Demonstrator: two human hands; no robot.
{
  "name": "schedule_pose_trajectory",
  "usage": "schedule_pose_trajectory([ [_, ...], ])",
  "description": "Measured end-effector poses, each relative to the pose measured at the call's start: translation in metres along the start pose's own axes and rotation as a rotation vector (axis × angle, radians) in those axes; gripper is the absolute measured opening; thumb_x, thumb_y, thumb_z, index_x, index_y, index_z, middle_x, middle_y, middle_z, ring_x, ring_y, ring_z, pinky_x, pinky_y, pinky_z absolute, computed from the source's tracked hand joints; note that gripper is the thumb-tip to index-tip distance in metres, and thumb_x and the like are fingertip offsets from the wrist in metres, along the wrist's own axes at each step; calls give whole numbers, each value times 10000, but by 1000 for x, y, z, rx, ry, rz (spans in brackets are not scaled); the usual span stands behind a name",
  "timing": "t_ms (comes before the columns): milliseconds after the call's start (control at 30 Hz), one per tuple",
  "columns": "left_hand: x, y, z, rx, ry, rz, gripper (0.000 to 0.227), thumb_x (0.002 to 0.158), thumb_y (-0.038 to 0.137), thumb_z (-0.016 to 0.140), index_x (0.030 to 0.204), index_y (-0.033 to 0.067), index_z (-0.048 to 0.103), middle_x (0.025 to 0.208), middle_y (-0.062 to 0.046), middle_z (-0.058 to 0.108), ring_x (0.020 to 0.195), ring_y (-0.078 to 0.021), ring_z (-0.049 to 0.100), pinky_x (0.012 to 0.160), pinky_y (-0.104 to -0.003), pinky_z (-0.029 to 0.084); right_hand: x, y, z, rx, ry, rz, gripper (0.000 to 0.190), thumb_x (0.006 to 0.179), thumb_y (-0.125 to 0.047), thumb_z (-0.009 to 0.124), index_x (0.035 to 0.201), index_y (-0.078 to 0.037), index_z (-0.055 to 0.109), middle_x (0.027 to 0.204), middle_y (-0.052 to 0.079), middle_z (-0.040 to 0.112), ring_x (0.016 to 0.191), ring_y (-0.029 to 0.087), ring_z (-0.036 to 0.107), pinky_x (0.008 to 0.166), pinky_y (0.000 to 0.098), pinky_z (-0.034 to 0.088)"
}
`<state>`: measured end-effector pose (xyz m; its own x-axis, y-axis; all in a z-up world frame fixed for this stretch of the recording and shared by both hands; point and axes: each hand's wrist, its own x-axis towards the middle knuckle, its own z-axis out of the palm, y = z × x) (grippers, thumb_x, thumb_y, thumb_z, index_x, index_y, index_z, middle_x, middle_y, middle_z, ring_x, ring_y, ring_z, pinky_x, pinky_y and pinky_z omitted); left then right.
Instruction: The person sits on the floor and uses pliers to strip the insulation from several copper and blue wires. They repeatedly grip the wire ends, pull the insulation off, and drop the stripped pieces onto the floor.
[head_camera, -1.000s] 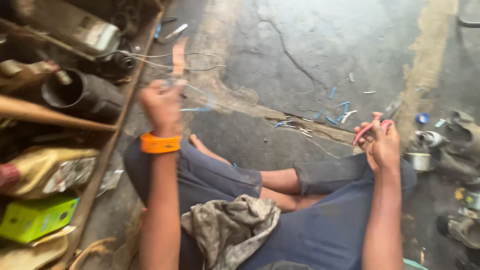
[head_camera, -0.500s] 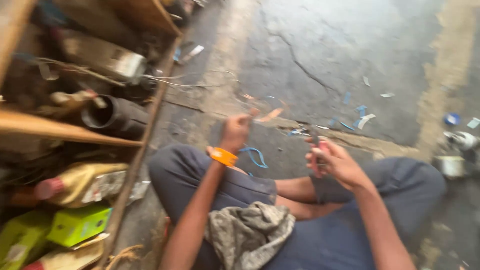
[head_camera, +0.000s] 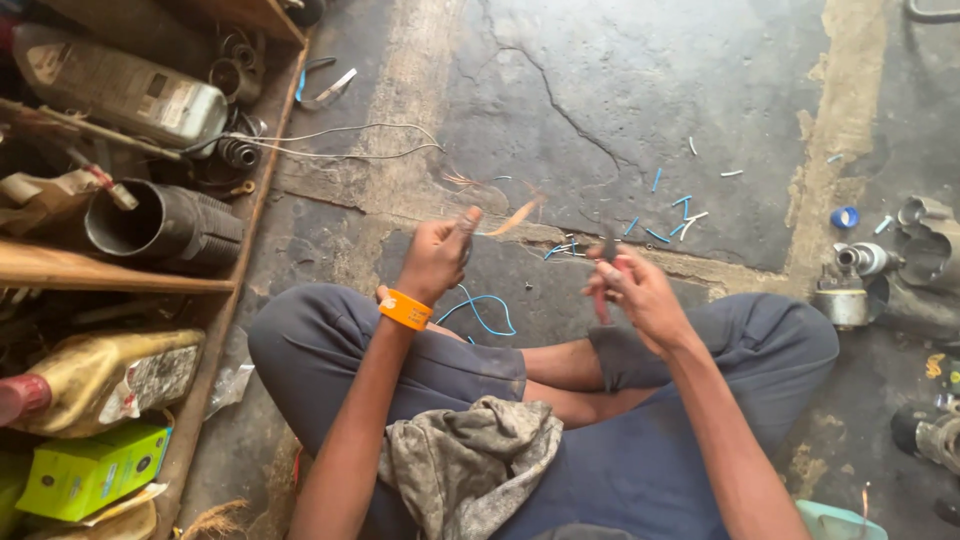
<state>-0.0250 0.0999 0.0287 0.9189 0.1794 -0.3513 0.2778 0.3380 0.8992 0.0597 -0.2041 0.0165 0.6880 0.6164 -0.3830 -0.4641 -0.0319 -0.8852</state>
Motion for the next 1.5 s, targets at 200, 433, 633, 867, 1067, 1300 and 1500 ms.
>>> schedule_pose_trajectory([
  [200,1,-17,7,255,-148,-23,537,1060,395,552,602,132,454,571,98,376,504,-28,307,438,-259,248,-11,-41,16,68,44,-144,311,912,-90,762,1104,-55,520,812,-10,542,650,120,565,581,324,501],
  [433,2,-24,13,324,-176,135,444,1034,301,593,644,112,496,625,101,386,576,-19,330,477,-254,274,11,-35,70,-585,-146,-42,235,918,-197,764,1112,-69,735,682,-54,575,629,53,483,544,246,396],
  [633,4,8,-38,-319,411,112,356,991,171,631,662,134,499,570,45,443,436,-78,398,376,-276,302,5,-22,14,-252,-212,65,233,975,-267,649,996,-49,727,695,-33,581,620,59,513,537,252,413],
  [867,-7,31,-48,-366,503,233,449,1013,233,638,640,162,397,561,77,315,445,-50,258,409,-279,207,-7,-48,-35,-356,-147,-57,252,990,-236,673,952,6,730,705,6,609,655,83,563,589,253,448],
  [1067,-5,27,-40,-246,456,155,446,1012,231,639,642,168,399,556,94,287,448,-33,224,402,-270,171,3,-33,-46,-298,35,46,233,986,-221,647,1017,3,702,746,36,642,614,107,591,512,279,446],
  [1300,3,-6,-17,1005,458,79,451,903,405,733,675,27,646,632,-201,608,598,-368,599,604,-482,487,23,-12,-73,-506,385,-111,292,1101,-277,543,1188,-38,687,1031,58,737,712,183,618,636,364,499],
  [1500,5,-18,-13,1191,436,59,358,864,402,737,895,46,762,849,-270,700,822,-481,684,716,-538,551,11,-15,-106,338,457,-174,251,1009,-269,539,1218,-134,514,1071,76,652,958,261,712,770,436,634],
])
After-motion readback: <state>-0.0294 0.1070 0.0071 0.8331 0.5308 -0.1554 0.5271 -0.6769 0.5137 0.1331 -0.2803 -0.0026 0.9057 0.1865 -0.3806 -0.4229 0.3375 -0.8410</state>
